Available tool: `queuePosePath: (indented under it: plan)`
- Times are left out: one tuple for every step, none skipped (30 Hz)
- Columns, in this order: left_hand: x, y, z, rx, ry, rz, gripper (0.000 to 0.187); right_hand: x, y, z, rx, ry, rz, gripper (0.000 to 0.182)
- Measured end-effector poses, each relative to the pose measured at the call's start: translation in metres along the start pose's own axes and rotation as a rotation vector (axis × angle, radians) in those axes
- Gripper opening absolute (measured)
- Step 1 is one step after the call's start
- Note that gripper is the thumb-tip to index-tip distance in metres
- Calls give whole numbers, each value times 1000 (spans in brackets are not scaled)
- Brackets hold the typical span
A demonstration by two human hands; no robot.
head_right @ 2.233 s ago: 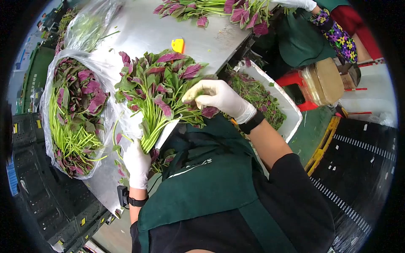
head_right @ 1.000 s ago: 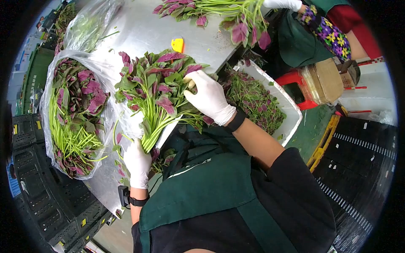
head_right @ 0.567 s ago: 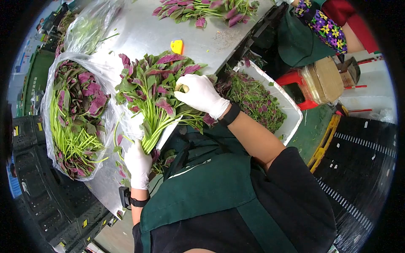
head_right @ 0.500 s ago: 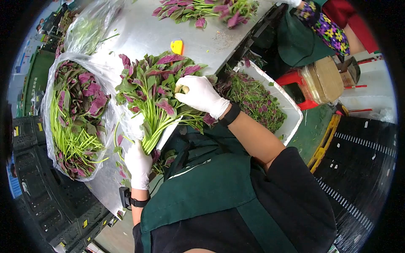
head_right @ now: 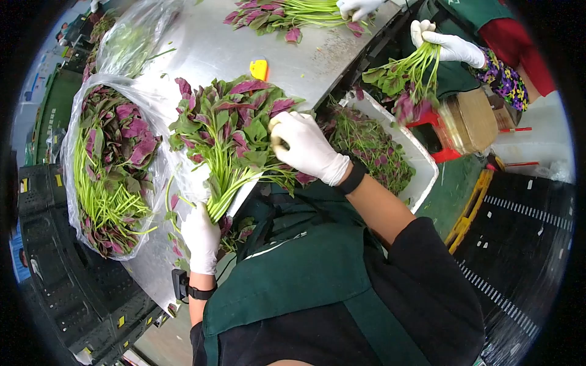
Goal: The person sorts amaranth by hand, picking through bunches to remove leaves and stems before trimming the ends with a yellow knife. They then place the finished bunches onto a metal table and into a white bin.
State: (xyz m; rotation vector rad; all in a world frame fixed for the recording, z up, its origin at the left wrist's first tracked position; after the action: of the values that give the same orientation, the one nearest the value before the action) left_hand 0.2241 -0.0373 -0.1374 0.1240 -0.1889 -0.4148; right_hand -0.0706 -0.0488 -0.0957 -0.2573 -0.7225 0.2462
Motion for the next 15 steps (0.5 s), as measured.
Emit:
queuePosePath:
  plan:
    - [0,0,0,-2,-4,2,40,-3,3,5,-43,17,-3,10]
    - [-1,0,1,-8,-4,-1,39,-6,7,16,-98,90,2,10]
    - [-1,0,2,-12,-4,-3,39,-18,10,26,-99,82,-34,10]
    - [-2,1,3,-17,-5,-4,38,-30,16,35,-123,154,-64,10]
    - [-2,0,3,-5,1,-1,38,-42,23,44,-148,225,-93,10]
    - [-2,0,3,5,7,4,38,-63,31,47,-64,279,-161,9]
    - [-2,-1,3,16,13,13,38,-81,38,49,21,332,-226,8]
    - [-1,-1,4,21,30,15,38,-90,45,53,126,399,-302,8]
    - [-1,-2,5,25,47,18,37,-96,52,55,230,467,-376,8]
    - [0,-3,6,25,65,22,36,-102,56,57,262,484,-437,12]
    - [1,-4,7,22,101,6,35,-104,59,57,260,439,-450,14]
    - [5,-5,11,16,137,-11,35,-102,59,54,264,415,-442,15]
    - [8,-8,17,9,171,-29,34,-99,59,52,266,392,-433,16]
    - [13,-10,30,-47,154,-72,31,-94,59,48,277,355,-423,18]
    - [18,-14,49,-47,102,-57,30,-93,57,42,335,280,-449,20]
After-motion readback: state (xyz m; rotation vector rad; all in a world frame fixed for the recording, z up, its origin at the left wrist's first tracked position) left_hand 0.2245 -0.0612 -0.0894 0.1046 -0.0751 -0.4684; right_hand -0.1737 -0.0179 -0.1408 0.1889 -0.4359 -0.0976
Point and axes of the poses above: each hand's wrist, its own y-axis away from the middle knuckle, its own z-axis out of the back of the hand, x = y × z, the point moved 8 cm from there along -y, towards the middle knuckle, and after that the axes turned 12 degrees about x, right-handed, at the moved point
